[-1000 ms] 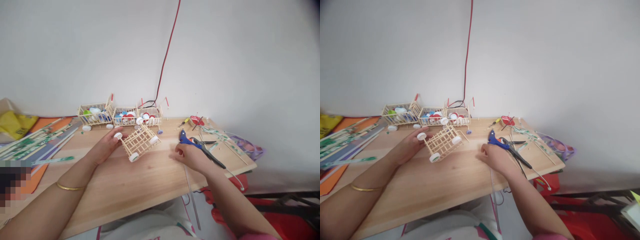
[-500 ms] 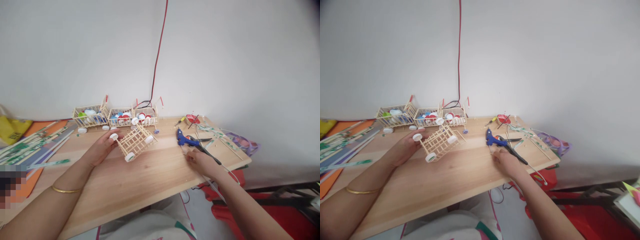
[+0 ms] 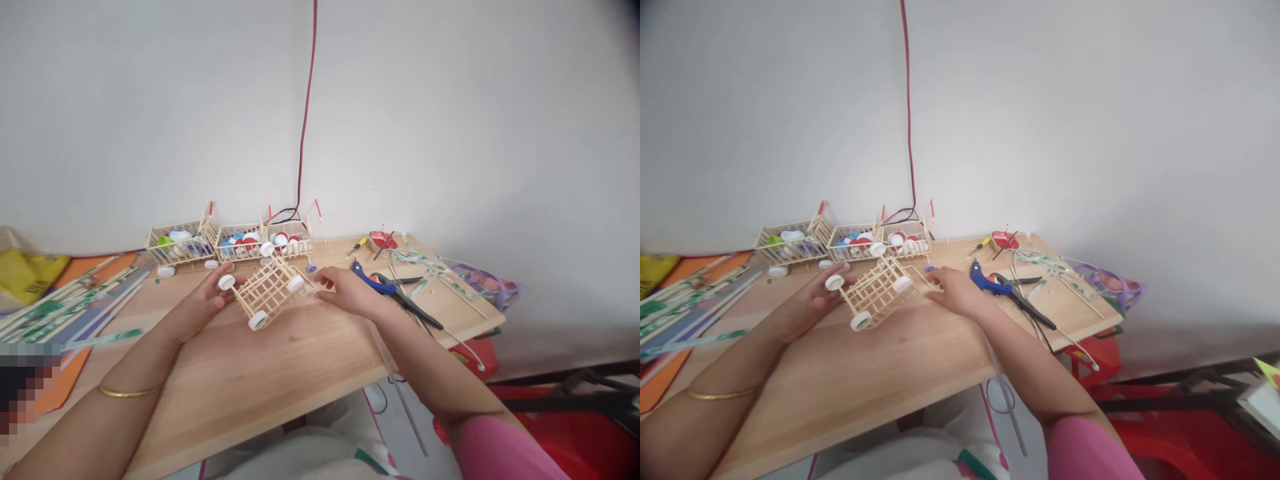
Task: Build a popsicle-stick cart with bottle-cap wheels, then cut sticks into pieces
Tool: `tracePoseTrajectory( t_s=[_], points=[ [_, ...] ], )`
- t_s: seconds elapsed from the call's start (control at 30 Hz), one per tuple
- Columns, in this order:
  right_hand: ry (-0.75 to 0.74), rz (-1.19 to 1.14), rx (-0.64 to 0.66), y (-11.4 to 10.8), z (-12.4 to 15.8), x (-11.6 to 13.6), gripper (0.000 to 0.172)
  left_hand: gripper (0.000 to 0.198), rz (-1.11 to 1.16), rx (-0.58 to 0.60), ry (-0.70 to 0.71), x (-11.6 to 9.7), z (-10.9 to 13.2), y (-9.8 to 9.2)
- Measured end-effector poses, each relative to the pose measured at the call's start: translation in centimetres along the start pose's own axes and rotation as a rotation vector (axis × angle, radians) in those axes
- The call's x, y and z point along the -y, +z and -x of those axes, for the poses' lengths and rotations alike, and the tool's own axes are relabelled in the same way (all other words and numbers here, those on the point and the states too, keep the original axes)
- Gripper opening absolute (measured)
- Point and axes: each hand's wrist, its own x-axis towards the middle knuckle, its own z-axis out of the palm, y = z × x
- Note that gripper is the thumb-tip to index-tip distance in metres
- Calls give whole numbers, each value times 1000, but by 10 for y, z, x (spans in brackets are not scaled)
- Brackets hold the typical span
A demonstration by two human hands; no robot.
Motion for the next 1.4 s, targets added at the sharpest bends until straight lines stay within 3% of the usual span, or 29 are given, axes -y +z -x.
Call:
tracePoseTrajectory(
  t_s=[0.13, 0.27, 0.47, 0.6, 0.73, 0.9, 1.1, 1.4],
  points=[
    [-70, -157, -23, 5, -12, 3, 39, 114, -76, 96, -29, 1, 3, -13],
    [-174, -286, 7, 2, -23, 4, 58, 107, -164, 188, -57, 3, 2, -28],
    [-189, -345, 89, 1, -33, 13, 51, 83, -340, 333, -109, -17, 3, -18],
    [-212, -359, 80, 4, -30, 17, 46, 91, -332, 194, -123, -7, 13, -13],
    [-211, -351, 79, 7, -23, 16, 45, 126, -260, 5, -71, 15, 29, -12],
    [-159, -354, 58, 13, -15, 11, 54, 149, -259, -7, 34, 21, 36, 14],
    [-178, -405, 39, 19, -11, 6, 67, 140, -303, -9, 155, 18, 29, 44],
    [-188, -411, 5, 8, -4, 10, 72, 126, -456, -21, 189, 7, 24, 52]
  ],
)
